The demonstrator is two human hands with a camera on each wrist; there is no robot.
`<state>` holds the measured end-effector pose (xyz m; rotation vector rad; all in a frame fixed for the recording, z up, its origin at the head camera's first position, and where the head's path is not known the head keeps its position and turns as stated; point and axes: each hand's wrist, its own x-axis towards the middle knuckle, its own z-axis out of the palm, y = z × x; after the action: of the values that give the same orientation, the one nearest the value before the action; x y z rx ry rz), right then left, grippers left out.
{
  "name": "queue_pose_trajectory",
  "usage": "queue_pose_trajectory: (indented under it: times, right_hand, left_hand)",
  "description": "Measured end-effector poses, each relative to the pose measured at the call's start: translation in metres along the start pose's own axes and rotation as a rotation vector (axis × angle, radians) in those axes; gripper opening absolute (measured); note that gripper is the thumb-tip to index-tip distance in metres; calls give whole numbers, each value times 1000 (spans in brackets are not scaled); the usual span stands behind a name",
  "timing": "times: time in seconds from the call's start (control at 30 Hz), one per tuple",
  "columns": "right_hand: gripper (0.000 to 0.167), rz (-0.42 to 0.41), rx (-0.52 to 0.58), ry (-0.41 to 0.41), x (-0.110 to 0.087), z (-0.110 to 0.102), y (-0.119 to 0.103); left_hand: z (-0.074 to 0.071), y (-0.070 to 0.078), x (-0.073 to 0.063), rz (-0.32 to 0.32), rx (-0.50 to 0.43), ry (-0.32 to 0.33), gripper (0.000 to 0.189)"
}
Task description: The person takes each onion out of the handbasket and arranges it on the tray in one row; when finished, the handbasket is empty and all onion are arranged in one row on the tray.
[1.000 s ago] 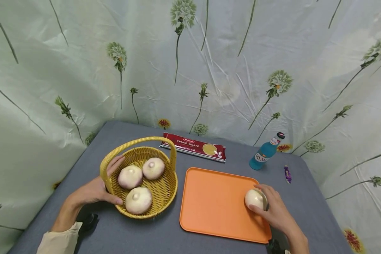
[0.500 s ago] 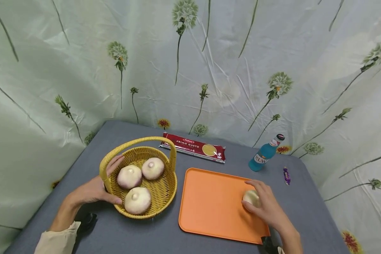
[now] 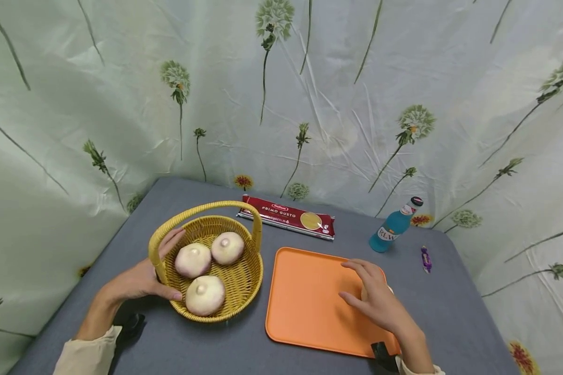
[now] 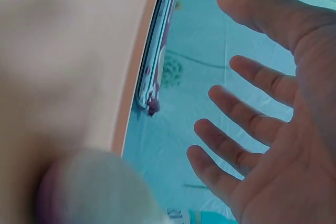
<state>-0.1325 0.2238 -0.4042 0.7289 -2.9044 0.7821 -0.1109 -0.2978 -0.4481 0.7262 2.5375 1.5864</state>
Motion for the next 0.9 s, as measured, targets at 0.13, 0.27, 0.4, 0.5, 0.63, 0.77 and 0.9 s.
queue_pose_trajectory:
  times: [0.13,0.27,0.4,0.5,0.63,0.77,0.9]
  right_hand:
    - [56,-38,-1,7,6,6,-5]
    - [55,-58,14,2,10,12,-12]
    - [54,-68,41,-18,15,19,-21]
    - [53,-79,52,-44,20,22,-30]
    - [51,-98,66,-83,28,25,-42]
    - [49,-109,87,-121,35,28,-56]
    - [49,-131,109,-147,40,34,-69]
  left_hand:
    - [1,0,-1,3,9,14,134]
    - [2,-1,-1,21,12,23,134]
    - [1,0,2,39,10,22,134]
    - [1,0,1,37,-3,22,134]
    - [1,0,1,30,-1,20,135]
    - [0,0,2,29,12,18,135]
    - [0,0,2,21,16,11,135]
